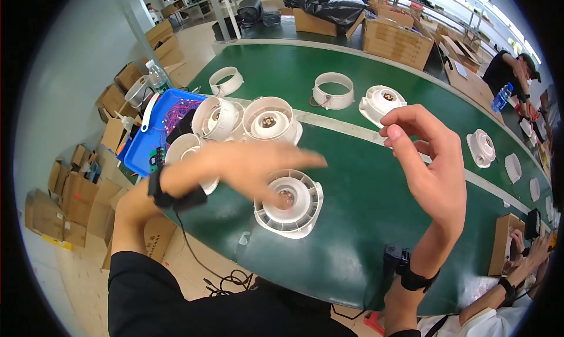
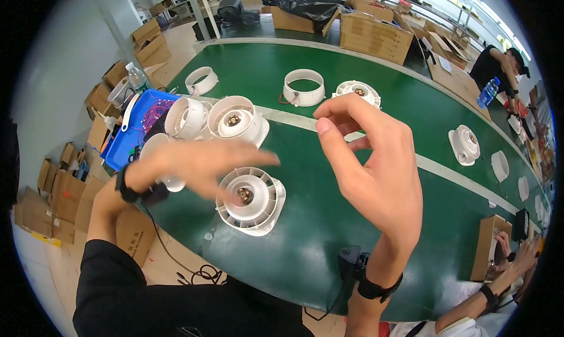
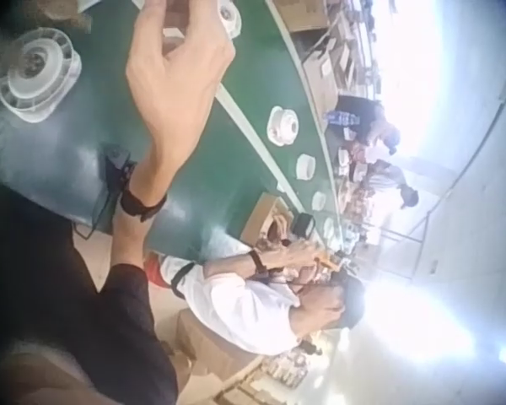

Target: Assembling plastic fan housings and organizing components on an assembly line conveyor.

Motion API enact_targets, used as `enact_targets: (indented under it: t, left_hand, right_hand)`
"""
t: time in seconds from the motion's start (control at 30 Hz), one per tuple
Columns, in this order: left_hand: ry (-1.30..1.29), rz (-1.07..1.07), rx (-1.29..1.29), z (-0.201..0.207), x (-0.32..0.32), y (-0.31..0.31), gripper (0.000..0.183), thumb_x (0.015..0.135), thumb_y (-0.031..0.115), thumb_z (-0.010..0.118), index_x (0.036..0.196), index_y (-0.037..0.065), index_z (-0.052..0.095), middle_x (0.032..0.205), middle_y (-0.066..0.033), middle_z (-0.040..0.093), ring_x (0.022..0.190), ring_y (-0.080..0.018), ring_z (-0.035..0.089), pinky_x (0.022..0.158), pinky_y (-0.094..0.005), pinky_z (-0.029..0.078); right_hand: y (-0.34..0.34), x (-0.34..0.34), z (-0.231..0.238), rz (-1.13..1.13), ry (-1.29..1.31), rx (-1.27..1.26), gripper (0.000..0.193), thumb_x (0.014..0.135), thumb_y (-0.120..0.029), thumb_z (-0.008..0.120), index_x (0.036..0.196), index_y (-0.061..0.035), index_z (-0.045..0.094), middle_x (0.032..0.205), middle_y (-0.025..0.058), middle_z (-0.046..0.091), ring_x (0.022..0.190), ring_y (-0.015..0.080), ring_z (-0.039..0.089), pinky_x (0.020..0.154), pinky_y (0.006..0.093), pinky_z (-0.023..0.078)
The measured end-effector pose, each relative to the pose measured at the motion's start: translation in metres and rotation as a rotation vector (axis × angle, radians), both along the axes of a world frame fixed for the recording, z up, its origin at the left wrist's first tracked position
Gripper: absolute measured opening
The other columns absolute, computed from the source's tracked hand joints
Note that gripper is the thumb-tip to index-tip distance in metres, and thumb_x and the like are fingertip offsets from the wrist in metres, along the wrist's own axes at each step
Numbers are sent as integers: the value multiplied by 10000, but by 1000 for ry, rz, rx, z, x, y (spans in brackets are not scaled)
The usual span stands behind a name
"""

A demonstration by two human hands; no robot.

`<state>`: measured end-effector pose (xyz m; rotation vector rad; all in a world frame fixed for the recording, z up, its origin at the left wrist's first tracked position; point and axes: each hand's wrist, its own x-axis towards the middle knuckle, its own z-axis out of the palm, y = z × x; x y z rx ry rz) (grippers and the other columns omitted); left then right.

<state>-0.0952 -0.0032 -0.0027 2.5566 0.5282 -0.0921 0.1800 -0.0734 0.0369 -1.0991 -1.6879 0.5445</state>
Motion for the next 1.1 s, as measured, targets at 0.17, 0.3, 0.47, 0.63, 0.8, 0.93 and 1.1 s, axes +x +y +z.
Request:
enact_targets:
  t: [0.17,0.3,0.47,0.63,0.8,0.93,1.1]
  left_hand:
    - [190,-34,442,-55,-2,-47,1117,655,447,798,1540,149,185,1462,-342,307,1281,-536,395,1022,-625,364]
    - [171,-6,225,-45,5,-67,1103,596,411,821,1499,139,249,1414,-300,336,1241,-494,422,987,-589,401]
    - [-206,7,21,46,14,-95,1110,561,354,873,1457,71,282,1383,-266,364,1243,-431,445,1017,-486,408]
    - [-499,284,194,136,-14,-32,1105,635,404,857,1485,27,261,1446,-175,386,1245,-300,521,974,-434,482]
    - [-310,836,466,140,-50,136,1287,605,696,771,1496,-66,238,1333,-296,516,1173,-363,577,944,-429,501]
    - [-76,1434,45,82,-96,220,969,599,701,781,1261,24,575,1158,-211,641,1037,-407,634,812,-650,492]
    - [-249,1445,-342,23,-94,224,635,684,644,716,1031,113,697,961,-127,699,767,-294,663,634,-459,476]
  right_hand:
    - [-9,-13,2,64,-20,-31,117,884,-83,628,956,8,644,824,88,681,749,150,649,654,279,494]
    - [-16,-13,6,83,-87,26,118,884,-70,622,972,5,648,820,78,681,755,152,653,659,276,497]
    - [-19,1,7,15,-59,35,108,898,-68,608,969,1,653,813,67,680,757,137,654,651,254,488]
    - [-17,8,11,-24,34,69,103,914,-70,589,938,5,655,784,54,670,734,118,644,627,235,457]
    - [-12,-7,10,22,-46,120,92,900,-62,603,928,9,654,755,60,656,699,127,619,619,257,464]
    - [-4,-12,1,55,-103,136,78,887,-48,613,920,12,651,761,78,666,669,154,629,603,273,488]
    - [-8,0,4,4,-119,128,71,878,-31,609,915,7,657,766,88,673,663,170,636,596,281,496]
